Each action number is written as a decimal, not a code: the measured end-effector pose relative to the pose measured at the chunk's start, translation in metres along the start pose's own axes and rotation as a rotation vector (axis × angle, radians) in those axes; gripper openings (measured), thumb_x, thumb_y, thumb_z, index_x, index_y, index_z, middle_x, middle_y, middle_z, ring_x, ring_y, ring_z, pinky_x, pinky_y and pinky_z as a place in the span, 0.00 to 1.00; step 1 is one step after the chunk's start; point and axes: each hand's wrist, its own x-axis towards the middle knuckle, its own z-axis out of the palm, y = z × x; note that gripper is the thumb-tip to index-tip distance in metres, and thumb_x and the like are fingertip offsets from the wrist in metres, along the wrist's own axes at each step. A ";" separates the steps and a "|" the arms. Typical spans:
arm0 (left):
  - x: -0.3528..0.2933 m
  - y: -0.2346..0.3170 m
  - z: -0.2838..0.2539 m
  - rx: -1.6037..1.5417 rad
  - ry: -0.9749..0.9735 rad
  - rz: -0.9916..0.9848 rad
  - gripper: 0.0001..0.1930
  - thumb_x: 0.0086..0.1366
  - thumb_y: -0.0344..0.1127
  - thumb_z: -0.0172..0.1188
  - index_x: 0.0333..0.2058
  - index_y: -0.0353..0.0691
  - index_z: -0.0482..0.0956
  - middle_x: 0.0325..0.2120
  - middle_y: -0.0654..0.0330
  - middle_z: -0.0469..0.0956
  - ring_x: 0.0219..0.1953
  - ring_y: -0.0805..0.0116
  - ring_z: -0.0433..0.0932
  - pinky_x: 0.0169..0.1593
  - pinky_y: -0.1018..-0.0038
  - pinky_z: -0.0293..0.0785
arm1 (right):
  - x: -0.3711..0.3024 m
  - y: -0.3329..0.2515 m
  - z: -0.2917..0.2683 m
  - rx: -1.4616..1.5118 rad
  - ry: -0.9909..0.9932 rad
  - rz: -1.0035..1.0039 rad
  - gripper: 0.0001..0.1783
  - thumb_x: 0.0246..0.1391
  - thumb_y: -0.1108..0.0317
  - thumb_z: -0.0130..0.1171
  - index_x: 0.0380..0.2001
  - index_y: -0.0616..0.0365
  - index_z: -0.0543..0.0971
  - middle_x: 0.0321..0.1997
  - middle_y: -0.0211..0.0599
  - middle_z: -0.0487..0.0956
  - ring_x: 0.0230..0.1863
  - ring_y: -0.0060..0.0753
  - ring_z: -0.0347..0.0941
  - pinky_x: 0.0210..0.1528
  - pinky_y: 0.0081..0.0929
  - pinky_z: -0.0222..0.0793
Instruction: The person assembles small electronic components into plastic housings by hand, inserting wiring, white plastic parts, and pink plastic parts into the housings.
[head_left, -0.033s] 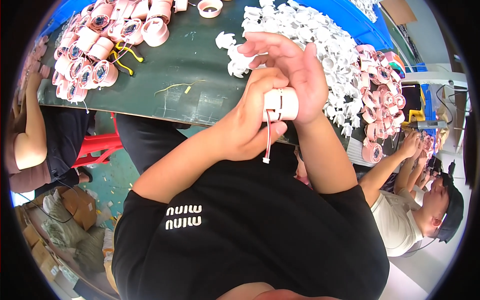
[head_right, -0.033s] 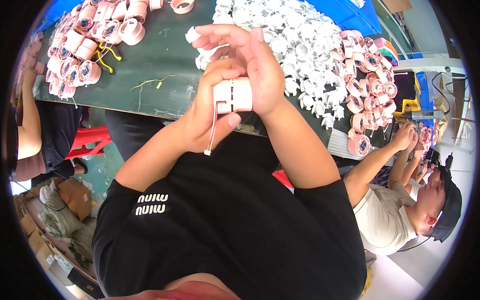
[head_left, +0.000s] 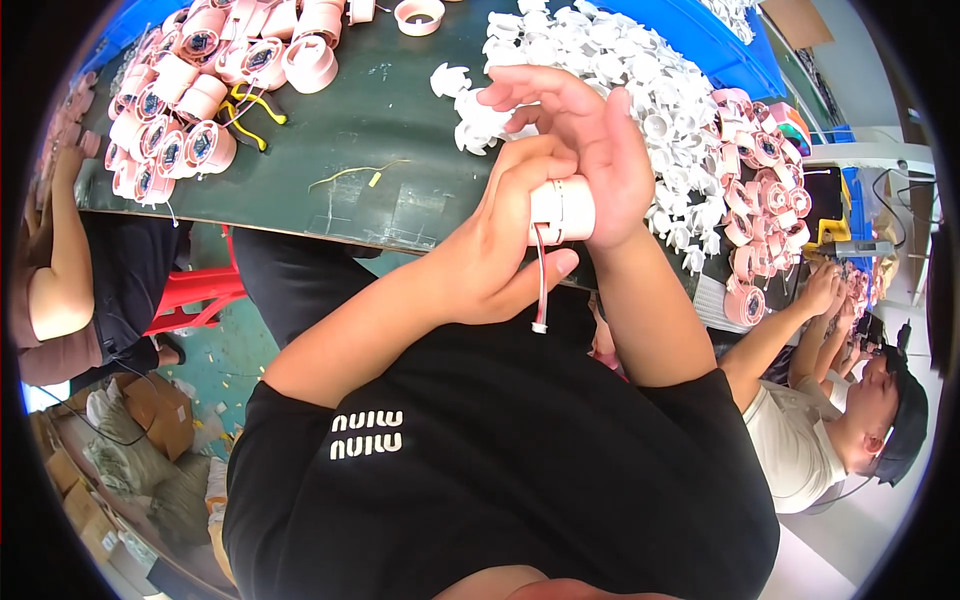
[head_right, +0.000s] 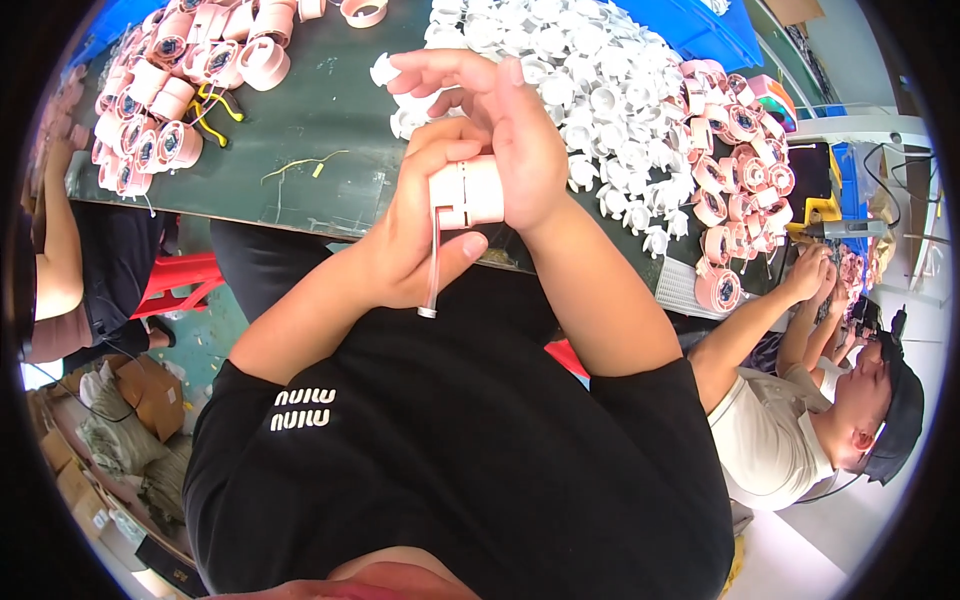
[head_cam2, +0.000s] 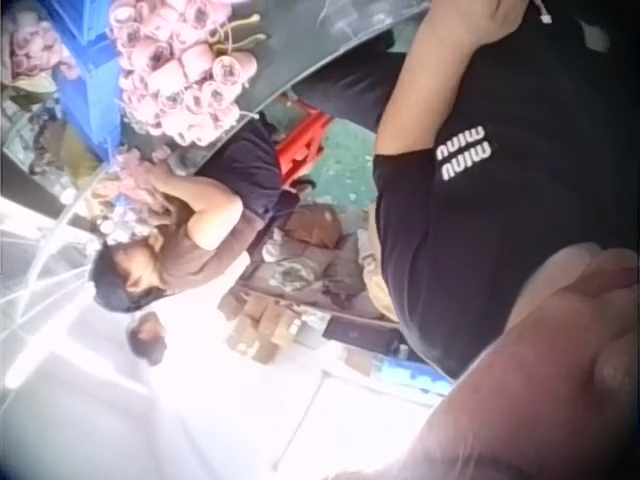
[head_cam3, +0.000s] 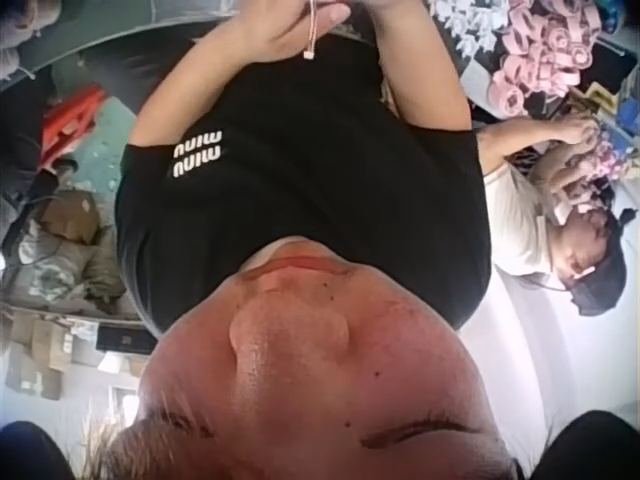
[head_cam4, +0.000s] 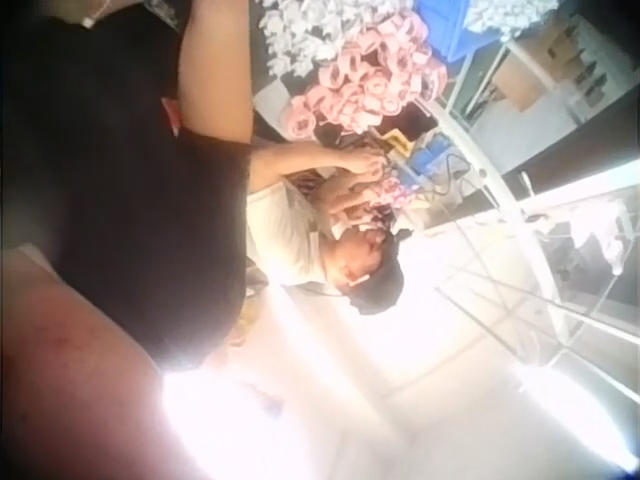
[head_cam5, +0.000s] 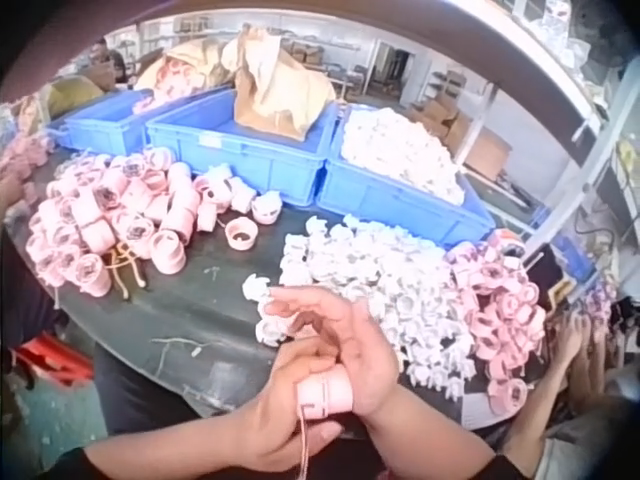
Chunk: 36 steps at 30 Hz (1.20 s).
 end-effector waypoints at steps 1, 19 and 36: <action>0.000 0.002 0.002 0.030 0.009 -0.007 0.37 0.62 0.24 0.64 0.66 0.32 0.54 0.60 0.37 0.60 0.60 0.40 0.65 0.64 0.52 0.64 | -0.002 0.000 0.003 0.047 0.029 0.026 0.47 0.73 0.39 0.19 0.58 0.72 0.76 0.55 0.49 0.80 0.57 0.37 0.74 0.58 0.34 0.61; 0.048 0.057 -0.205 1.117 0.520 -0.307 0.28 0.56 0.30 0.75 0.55 0.39 0.75 0.45 0.50 0.78 0.40 0.57 0.82 0.40 0.64 0.80 | -0.013 -0.016 -0.007 -0.384 0.405 -0.234 0.24 0.74 0.58 0.40 0.47 0.67 0.81 0.43 0.40 0.81 0.45 0.29 0.74 0.46 0.26 0.65; 0.077 -0.019 -0.324 0.791 0.423 -0.333 0.07 0.72 0.29 0.59 0.44 0.39 0.84 0.26 0.71 0.75 0.27 0.84 0.67 0.31 0.83 0.65 | -0.012 -0.039 -0.045 -0.964 0.556 -0.492 0.11 0.49 0.77 0.63 0.38 0.59 0.83 0.38 0.42 0.83 0.44 0.49 0.76 0.49 0.40 0.72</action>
